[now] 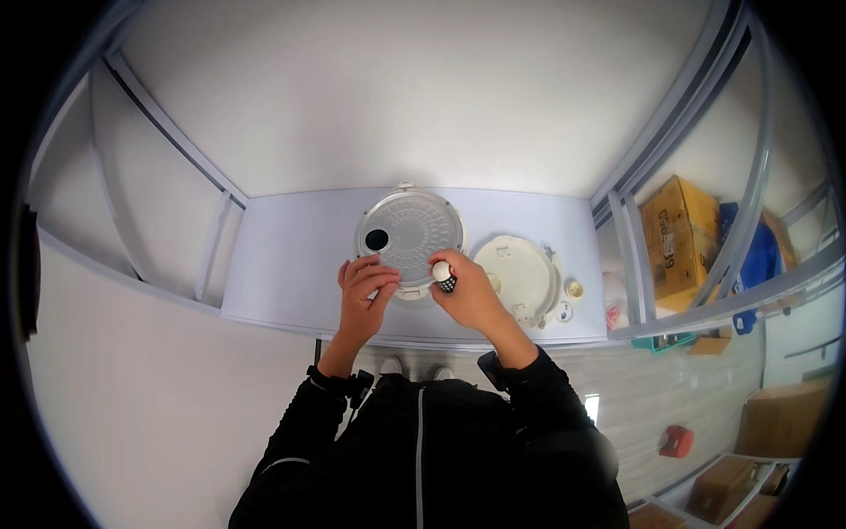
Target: The person assembles a white cylindrical appliance on a white table. They use a screwdriver to tighten screws on the base and lid, then place the lid onto the base and secure it. The person handles the appliance parts and a screwdriver throughout the process.
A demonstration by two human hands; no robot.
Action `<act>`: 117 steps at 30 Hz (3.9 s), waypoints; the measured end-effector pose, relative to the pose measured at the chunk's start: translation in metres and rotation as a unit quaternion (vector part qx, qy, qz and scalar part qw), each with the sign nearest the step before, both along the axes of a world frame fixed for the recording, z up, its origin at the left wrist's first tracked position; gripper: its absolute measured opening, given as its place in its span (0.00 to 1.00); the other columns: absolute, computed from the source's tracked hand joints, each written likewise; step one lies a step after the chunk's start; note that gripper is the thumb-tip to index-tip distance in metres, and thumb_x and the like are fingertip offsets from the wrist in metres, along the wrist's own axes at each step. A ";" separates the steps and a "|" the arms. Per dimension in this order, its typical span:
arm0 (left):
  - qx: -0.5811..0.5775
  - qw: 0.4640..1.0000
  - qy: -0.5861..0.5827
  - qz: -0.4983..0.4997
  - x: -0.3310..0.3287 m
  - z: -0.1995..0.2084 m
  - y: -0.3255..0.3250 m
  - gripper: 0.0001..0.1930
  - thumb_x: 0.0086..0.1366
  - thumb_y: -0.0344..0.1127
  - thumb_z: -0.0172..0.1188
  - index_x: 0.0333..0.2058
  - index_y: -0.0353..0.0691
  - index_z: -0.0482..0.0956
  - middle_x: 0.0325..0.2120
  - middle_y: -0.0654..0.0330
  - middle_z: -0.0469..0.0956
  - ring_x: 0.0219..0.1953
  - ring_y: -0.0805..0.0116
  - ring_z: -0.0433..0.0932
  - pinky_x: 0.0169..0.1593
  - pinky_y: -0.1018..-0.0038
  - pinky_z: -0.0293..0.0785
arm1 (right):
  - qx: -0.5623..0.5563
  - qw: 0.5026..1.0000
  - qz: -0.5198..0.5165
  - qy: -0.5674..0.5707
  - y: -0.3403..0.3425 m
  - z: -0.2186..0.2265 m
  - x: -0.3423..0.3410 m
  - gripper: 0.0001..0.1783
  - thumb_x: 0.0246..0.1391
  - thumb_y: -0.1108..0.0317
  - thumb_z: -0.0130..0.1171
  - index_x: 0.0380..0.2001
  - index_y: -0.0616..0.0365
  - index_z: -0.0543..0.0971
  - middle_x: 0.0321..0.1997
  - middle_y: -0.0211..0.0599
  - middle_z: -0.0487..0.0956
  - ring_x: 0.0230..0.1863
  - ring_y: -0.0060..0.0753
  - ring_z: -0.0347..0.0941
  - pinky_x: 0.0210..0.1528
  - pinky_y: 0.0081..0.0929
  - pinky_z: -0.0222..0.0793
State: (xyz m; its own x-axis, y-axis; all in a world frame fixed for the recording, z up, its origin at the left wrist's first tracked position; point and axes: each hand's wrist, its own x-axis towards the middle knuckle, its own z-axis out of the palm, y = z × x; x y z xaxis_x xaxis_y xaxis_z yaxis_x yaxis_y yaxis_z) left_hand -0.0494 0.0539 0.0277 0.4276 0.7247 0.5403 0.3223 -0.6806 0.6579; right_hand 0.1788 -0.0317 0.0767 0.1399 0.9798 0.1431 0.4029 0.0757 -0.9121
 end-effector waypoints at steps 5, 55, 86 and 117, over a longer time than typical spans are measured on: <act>0.012 1.000 -0.008 -0.013 0.001 0.001 0.002 0.05 0.67 0.33 0.73 0.40 0.49 0.92 0.47 0.72 0.90 0.64 0.59 0.75 0.73 0.51 0.53 | 0.001 1.000 0.001 0.005 0.000 0.000 0.000 0.25 0.56 0.80 0.70 0.56 0.56 0.78 0.48 0.37 0.86 0.51 0.35 0.84 0.57 0.32 0.78; 0.006 0.999 -0.035 0.010 -0.003 0.010 -0.004 0.07 0.66 0.30 0.75 0.43 0.45 0.94 0.38 0.66 0.92 0.54 0.60 0.84 0.57 0.64 0.76 | 0.022 1.000 -0.006 0.021 -0.004 -0.005 -0.004 0.24 0.57 0.80 0.69 0.57 0.55 0.78 0.49 0.36 0.85 0.50 0.34 0.84 0.55 0.31 0.79; 0.204 0.978 0.044 -0.028 -0.006 0.025 0.001 0.09 0.62 0.31 0.76 0.42 0.47 0.93 0.37 0.68 0.92 0.48 0.62 0.89 0.47 0.63 0.80 | 0.034 0.999 -0.012 0.007 -0.005 -0.007 -0.002 0.24 0.55 0.80 0.69 0.55 0.55 0.78 0.49 0.39 0.85 0.52 0.43 0.84 0.56 0.35 0.78; 0.126 0.986 0.000 -0.112 -0.012 0.021 0.021 0.08 0.62 0.29 0.75 0.41 0.45 0.94 0.35 0.66 0.92 0.40 0.62 0.85 0.46 0.66 0.82 | 0.170 0.983 -0.060 0.023 -0.024 0.055 -0.018 0.18 0.61 0.73 0.72 0.53 0.58 0.79 0.42 0.36 0.86 0.40 0.31 0.83 0.46 0.31 0.79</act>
